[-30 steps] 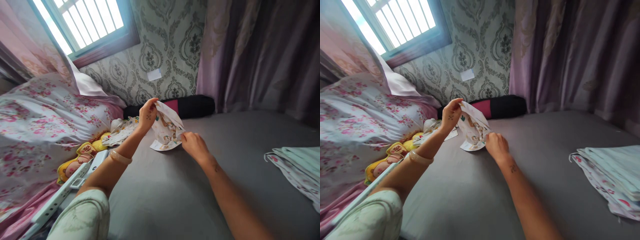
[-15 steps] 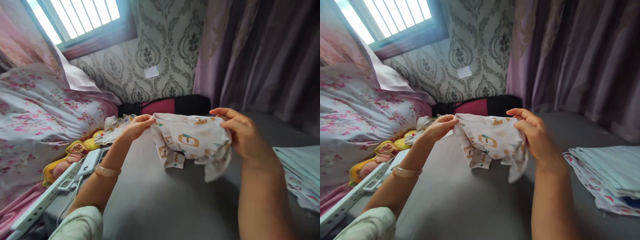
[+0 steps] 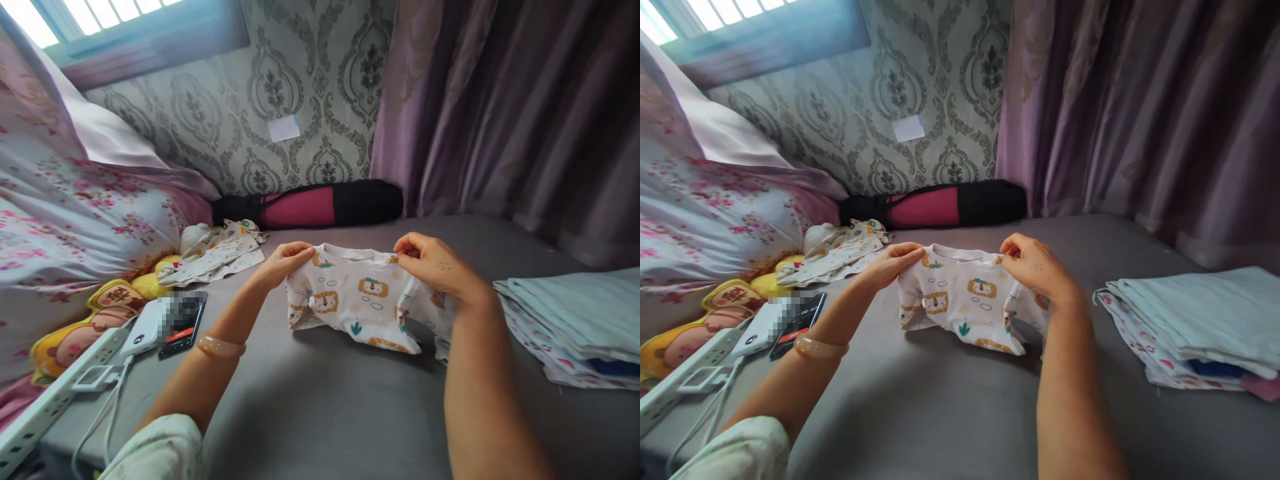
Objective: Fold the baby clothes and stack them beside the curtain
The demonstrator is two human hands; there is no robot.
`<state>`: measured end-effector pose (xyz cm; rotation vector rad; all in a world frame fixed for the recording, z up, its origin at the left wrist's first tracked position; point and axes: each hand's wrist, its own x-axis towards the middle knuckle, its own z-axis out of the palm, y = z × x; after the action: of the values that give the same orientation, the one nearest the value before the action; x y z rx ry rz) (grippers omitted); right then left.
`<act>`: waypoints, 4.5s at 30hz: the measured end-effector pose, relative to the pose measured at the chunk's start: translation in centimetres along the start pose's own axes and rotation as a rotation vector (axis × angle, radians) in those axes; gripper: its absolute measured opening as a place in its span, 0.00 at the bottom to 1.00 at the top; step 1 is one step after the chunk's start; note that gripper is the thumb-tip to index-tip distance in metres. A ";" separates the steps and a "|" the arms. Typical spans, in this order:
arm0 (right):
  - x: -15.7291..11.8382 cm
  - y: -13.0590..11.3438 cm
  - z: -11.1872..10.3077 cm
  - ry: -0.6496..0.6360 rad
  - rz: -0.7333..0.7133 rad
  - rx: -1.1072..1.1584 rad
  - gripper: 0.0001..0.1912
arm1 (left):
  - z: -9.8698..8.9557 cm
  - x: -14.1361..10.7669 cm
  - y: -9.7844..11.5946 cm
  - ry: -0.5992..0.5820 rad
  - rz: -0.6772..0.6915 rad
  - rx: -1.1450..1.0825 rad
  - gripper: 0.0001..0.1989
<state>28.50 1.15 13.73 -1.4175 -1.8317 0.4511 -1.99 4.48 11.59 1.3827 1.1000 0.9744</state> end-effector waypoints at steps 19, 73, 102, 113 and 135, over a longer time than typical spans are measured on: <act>0.3 -0.6 1.3 -0.109 0.068 0.214 0.15 | -0.1 -0.9 -0.8 0.016 0.024 0.054 0.21; 4.2 -12.2 -8.3 0.351 -0.554 -0.535 0.16 | -5.8 -4.8 14.3 0.606 0.967 0.783 0.09; 6.2 -7.2 -4.6 0.284 -0.284 -0.168 0.26 | -2.0 -0.1 10.7 0.571 0.480 0.323 0.04; -0.8 -12.4 -8.8 0.309 -0.332 -0.161 0.20 | -4.1 -9.8 15.4 0.723 0.926 0.841 0.08; 3.7 6.7 10.7 -0.399 -0.070 -0.840 0.18 | -4.5 5.0 -12.8 0.242 0.241 1.266 0.13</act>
<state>24.65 8.56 3.62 -1.8807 -2.5548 -0.1230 -6.37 10.45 -0.77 2.4738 1.9082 0.5635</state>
